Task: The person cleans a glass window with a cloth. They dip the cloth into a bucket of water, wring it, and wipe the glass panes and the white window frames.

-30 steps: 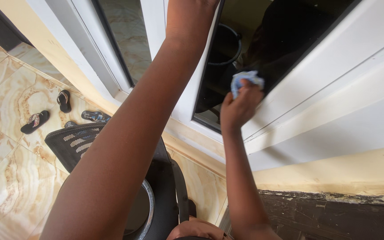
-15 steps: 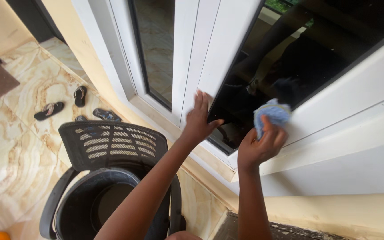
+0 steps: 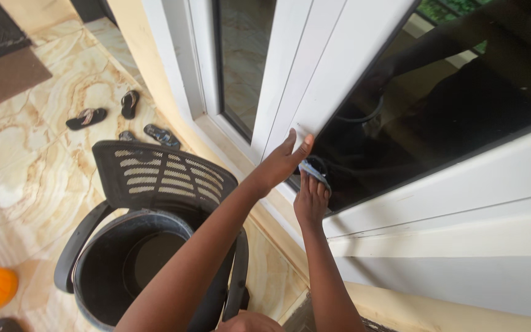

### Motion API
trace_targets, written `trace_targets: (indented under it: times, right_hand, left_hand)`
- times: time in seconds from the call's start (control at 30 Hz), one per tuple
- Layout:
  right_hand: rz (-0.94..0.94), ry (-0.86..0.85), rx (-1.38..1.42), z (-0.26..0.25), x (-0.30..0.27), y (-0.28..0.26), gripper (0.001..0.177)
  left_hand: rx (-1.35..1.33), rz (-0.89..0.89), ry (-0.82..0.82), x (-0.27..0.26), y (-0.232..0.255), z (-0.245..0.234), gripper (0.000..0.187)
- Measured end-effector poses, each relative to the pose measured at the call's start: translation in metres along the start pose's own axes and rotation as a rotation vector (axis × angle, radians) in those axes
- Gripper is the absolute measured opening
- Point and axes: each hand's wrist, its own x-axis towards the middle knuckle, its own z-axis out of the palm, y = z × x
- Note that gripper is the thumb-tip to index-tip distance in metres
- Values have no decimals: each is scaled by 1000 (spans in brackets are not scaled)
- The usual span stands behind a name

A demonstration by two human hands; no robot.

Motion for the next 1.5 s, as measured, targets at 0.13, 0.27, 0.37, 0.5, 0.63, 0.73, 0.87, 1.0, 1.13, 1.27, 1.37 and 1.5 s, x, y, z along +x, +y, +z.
trace_targets:
  times: [0.13, 0.27, 0.37, 0.5, 0.63, 0.73, 0.87, 1.0, 1.13, 1.27, 1.37, 1.5]
  right_hand:
    - [49, -34, 47, 8, -43, 14, 63]
    - [101, 257, 120, -24, -21, 24, 62]
    - [36, 436, 210, -46, 24, 22, 63]
    - [73, 206, 294, -37, 44, 0, 69]
    - [-12, -98, 385, 23, 12, -10, 62]
    - [-154, -225, 195, 62, -36, 1, 48]
    - [-39, -269, 154, 73, -61, 15, 54]
    - [56, -146, 72, 44, -68, 30, 54]
    - [187, 85, 135, -6, -35, 28, 61]
    - [94, 436, 64, -49, 17, 31, 61]
    - [154, 218, 80, -48, 50, 20, 67]
    - [9, 152, 73, -1, 37, 3, 62]
  left_hand:
    - [13, -82, 34, -15, -21, -23, 123]
    - [56, -133, 9, -14, -56, -36, 116]
    - [-82, -157, -21, -1, -89, -34, 110]
    - [-169, -170, 12, 29, -130, -14, 107]
    - [-323, -192, 21, 46, -169, 10, 109]
    - [-299, -188, 19, 52, -183, 22, 111]
    - [-210, -211, -20, 50, -185, 9, 110]
    - [-281, -102, -47, 48, -185, -7, 107]
    - [-259, -167, -25, 46, -164, 0, 109]
    - [-288, -154, -34, 54, -159, 14, 116]
    - [-342, -144, -29, 68, -161, 19, 117]
    - [-412, -147, -27, 68, -165, 22, 116]
